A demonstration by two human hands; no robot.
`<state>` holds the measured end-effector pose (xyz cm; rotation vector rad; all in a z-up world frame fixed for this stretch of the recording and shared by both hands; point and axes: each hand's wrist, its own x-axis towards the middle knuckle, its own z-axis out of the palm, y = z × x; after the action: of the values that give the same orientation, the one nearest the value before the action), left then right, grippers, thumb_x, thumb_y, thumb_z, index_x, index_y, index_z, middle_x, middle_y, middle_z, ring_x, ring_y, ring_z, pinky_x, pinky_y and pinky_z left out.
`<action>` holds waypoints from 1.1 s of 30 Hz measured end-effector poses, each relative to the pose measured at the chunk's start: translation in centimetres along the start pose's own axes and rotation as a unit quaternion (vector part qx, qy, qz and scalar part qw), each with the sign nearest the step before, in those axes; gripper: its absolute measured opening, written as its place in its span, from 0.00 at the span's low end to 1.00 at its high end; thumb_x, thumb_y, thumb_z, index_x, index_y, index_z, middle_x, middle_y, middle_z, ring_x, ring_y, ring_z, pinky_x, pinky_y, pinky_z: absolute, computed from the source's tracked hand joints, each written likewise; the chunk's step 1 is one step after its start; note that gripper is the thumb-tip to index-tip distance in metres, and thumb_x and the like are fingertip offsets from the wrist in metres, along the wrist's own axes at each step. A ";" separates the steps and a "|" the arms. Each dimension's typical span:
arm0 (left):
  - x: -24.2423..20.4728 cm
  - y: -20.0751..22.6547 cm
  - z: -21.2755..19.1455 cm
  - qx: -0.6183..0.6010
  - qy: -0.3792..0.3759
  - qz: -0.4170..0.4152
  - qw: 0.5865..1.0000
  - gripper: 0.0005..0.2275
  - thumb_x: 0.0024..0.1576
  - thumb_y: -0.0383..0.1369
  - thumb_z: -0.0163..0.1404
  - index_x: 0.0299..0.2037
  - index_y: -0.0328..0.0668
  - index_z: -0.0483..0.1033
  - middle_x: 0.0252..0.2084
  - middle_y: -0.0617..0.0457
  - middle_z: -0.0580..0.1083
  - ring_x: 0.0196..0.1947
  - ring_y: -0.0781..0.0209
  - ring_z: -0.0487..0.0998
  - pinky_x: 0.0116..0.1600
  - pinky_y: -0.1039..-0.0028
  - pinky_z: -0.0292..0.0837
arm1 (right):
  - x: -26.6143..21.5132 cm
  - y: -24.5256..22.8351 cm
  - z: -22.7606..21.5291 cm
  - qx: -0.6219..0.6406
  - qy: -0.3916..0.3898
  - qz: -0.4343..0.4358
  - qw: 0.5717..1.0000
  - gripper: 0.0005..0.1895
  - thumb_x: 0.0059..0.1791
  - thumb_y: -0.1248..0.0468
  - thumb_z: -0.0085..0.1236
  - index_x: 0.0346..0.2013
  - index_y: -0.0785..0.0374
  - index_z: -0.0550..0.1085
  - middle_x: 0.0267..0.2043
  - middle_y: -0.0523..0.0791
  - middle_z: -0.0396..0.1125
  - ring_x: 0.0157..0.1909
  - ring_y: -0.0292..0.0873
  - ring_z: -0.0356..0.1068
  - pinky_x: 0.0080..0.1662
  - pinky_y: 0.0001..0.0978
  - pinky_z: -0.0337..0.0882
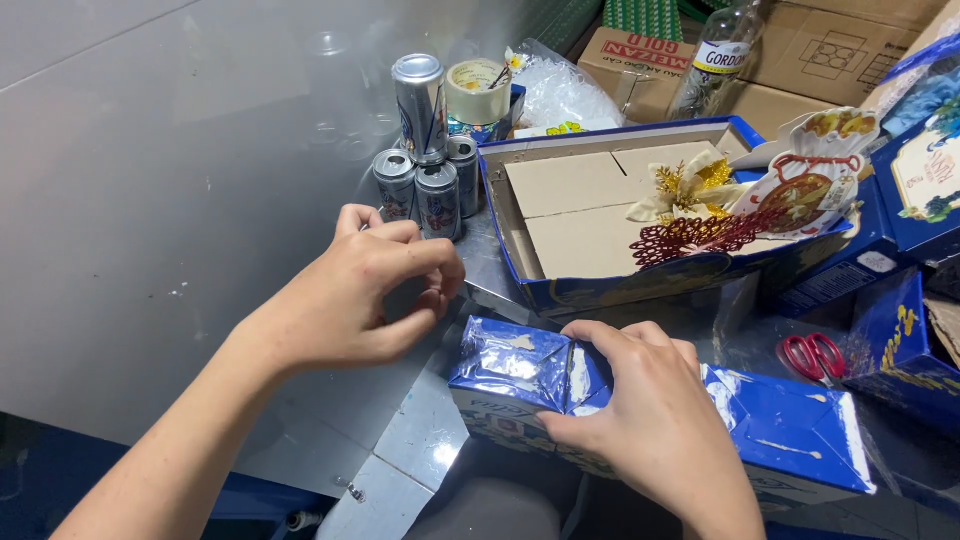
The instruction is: The person wraps a rectangular box with blue patterned paper on a metal table. They fold the paper edges and smooth the surface by hand to secure the wrapping around the box.
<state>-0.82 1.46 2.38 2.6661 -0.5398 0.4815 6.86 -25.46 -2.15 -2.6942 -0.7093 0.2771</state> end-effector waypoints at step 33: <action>2.0 4.7 5.3 0.117 -0.026 0.040 0.992 0.15 0.53 0.28 0.52 0.49 0.52 0.68 0.25 0.61 0.75 0.34 0.54 0.72 0.43 0.59 0.55 | -0.4 -0.1 0.3 0.002 0.021 -0.020 1.000 0.42 0.28 0.45 0.75 0.58 0.35 0.75 0.44 0.41 0.73 0.58 0.45 0.64 0.60 0.41 0.59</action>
<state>0.25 -5.36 -0.09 2.8955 -0.6428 0.5301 6.45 -25.51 -2.32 -2.6698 -0.7485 0.2127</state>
